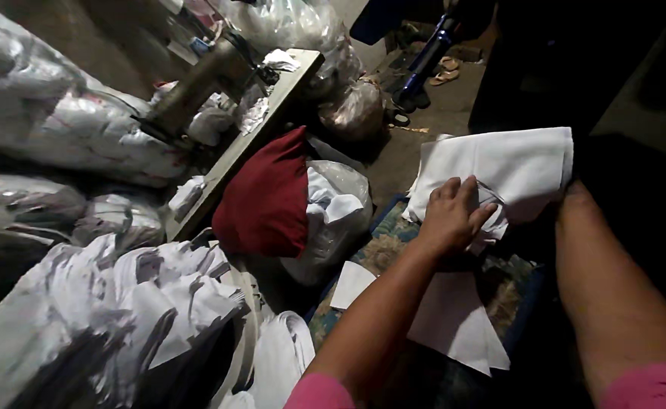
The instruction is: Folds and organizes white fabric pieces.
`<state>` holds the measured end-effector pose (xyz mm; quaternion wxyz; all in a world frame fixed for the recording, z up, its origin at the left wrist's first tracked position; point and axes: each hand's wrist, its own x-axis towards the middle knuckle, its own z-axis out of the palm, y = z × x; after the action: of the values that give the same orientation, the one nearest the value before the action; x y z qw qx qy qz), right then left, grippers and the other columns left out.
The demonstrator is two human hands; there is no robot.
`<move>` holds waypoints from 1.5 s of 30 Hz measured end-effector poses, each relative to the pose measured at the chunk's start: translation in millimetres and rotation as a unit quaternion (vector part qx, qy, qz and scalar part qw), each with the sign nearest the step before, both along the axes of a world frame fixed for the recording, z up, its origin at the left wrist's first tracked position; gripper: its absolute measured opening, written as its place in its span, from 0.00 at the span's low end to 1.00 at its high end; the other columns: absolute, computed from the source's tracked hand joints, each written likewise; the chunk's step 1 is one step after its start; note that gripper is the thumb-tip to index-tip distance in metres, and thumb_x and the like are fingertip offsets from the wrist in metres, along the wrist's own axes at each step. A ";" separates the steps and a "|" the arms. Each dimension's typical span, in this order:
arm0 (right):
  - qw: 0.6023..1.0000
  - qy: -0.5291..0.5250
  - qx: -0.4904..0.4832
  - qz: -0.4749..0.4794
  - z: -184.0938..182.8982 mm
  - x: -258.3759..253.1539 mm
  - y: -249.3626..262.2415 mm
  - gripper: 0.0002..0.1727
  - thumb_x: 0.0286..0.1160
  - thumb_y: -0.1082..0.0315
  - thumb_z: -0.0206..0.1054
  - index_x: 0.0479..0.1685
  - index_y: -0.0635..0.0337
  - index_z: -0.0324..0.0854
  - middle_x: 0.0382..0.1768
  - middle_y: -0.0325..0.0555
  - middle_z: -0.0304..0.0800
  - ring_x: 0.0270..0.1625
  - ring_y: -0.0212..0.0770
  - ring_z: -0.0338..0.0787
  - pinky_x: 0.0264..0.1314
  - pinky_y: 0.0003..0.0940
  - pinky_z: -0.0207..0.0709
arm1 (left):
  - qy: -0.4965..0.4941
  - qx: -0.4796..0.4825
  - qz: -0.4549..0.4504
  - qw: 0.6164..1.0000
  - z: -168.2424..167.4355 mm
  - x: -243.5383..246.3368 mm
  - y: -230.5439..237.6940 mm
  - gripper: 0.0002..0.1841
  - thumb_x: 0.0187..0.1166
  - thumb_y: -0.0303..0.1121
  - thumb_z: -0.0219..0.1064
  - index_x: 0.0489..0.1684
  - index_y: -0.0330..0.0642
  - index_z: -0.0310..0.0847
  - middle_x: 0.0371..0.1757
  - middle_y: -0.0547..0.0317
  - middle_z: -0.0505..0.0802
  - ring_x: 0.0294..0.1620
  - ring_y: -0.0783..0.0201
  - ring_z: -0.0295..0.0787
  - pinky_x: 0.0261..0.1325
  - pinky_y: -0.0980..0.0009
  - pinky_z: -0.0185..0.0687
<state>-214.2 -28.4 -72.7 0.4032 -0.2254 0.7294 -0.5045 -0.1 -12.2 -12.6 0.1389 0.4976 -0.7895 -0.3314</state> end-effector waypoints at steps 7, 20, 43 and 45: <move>0.998 -0.038 -0.031 0.025 57.5 29.1 14.3 0.24 0.98 0.64 0.34 0.82 0.66 0.61 0.72 0.49 0.75 0.71 0.26 0.76 0.74 0.20 0.67 | 0.166 0.091 0.070 0.979 15.0 19.0 -13.2 0.28 0.95 0.46 0.47 0.84 0.36 0.69 0.78 0.38 0.80 0.79 0.41 0.74 0.81 0.41 0.66; 0.918 0.052 -0.229 0.319 89.3 74.7 22.5 0.25 0.93 0.59 0.48 0.78 0.67 0.69 0.64 0.50 0.84 0.60 0.24 0.84 0.67 0.25 0.80 | 0.344 0.290 0.247 0.858 71.3 36.5 5.6 0.39 0.91 0.63 0.36 0.81 0.36 0.67 0.67 0.37 0.82 0.58 0.51 0.83 0.58 0.54 0.80; 0.623 0.429 -0.352 0.551 61.9 237.8 243.0 0.46 0.59 0.46 0.74 0.77 0.70 0.77 0.79 0.76 0.72 0.82 0.90 0.59 0.78 0.89 0.41 | 0.421 0.387 0.335 0.749 46.7 211.0 198.1 0.16 0.82 0.43 0.68 0.55 0.39 0.81 0.41 0.59 0.90 0.39 0.68 0.87 0.48 0.64 0.84; 0.622 0.428 -0.352 0.553 63.4 238.4 240.2 0.45 0.57 0.48 0.75 0.76 0.71 0.77 0.79 0.76 0.72 0.82 0.90 0.60 0.78 0.89 0.41 | 0.424 0.386 0.342 0.744 49.0 210.6 196.6 0.19 0.81 0.43 0.69 0.59 0.37 0.79 0.44 0.55 0.89 0.42 0.65 0.87 0.50 0.61 0.84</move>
<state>24.2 211.8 -9.4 0.1387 -0.9014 0.3243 -0.2511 210.5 184.3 36.4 0.3595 0.5536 -0.2302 -0.7150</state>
